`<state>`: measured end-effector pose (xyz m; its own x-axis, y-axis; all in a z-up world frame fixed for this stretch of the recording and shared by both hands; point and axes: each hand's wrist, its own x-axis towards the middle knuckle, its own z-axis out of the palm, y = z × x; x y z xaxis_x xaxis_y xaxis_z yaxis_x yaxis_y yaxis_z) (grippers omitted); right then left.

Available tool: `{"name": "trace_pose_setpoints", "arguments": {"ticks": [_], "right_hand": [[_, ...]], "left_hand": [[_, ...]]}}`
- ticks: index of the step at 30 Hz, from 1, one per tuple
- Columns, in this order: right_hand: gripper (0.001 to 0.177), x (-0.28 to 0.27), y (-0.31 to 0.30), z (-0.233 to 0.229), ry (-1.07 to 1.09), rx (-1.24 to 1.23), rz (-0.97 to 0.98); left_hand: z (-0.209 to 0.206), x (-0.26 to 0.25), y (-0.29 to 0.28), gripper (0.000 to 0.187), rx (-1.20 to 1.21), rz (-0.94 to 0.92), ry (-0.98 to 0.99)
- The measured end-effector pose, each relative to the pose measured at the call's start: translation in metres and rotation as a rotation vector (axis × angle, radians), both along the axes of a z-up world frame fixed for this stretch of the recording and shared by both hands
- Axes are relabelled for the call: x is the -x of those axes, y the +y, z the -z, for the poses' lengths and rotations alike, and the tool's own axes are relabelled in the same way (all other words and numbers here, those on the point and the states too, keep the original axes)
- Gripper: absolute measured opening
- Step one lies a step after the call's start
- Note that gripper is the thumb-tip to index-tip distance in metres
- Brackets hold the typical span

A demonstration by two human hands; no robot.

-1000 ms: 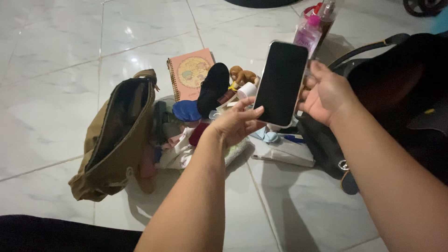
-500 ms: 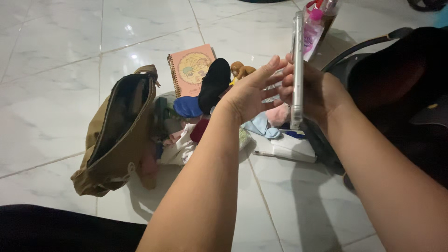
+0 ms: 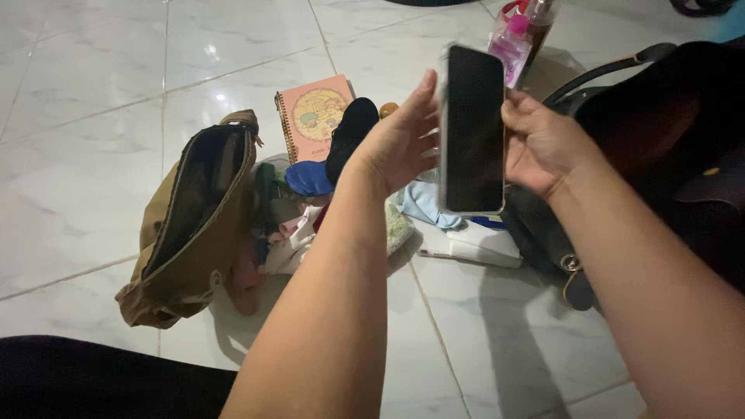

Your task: The person sits on the floor and packs a black bag with personal items. They open a pink pouch and place a red item inside, put a gray hard case into the bag, handle a smartphone, flip through a small notebook, and place the notebook and other pouches into the bag.

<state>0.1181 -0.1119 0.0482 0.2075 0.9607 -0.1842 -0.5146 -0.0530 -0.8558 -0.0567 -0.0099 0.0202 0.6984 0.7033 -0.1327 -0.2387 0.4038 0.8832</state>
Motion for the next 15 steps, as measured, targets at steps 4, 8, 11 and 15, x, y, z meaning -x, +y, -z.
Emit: {"name": "trace_pose_setpoints", "arguments": {"ticks": [4,8,11,15], "right_hand": [[0.026,-0.005,0.001,-0.013,-0.177,0.046,0.006],[0.023,-0.006,0.003,-0.017,-0.142,0.007,-0.090],[0.021,-0.002,0.001,-0.019,-0.188,0.005,-0.128],[0.030,0.005,-0.007,-0.019,-0.351,0.306,-0.091]], "left_hand": [[0.019,0.000,0.012,0.063,0.031,-0.047,0.126],[0.039,-0.010,0.018,0.045,0.218,-0.022,-0.177],[0.046,-0.020,0.017,0.039,0.352,-0.076,-0.191],[0.045,-0.037,0.004,0.044,0.431,0.166,-0.271]]}}
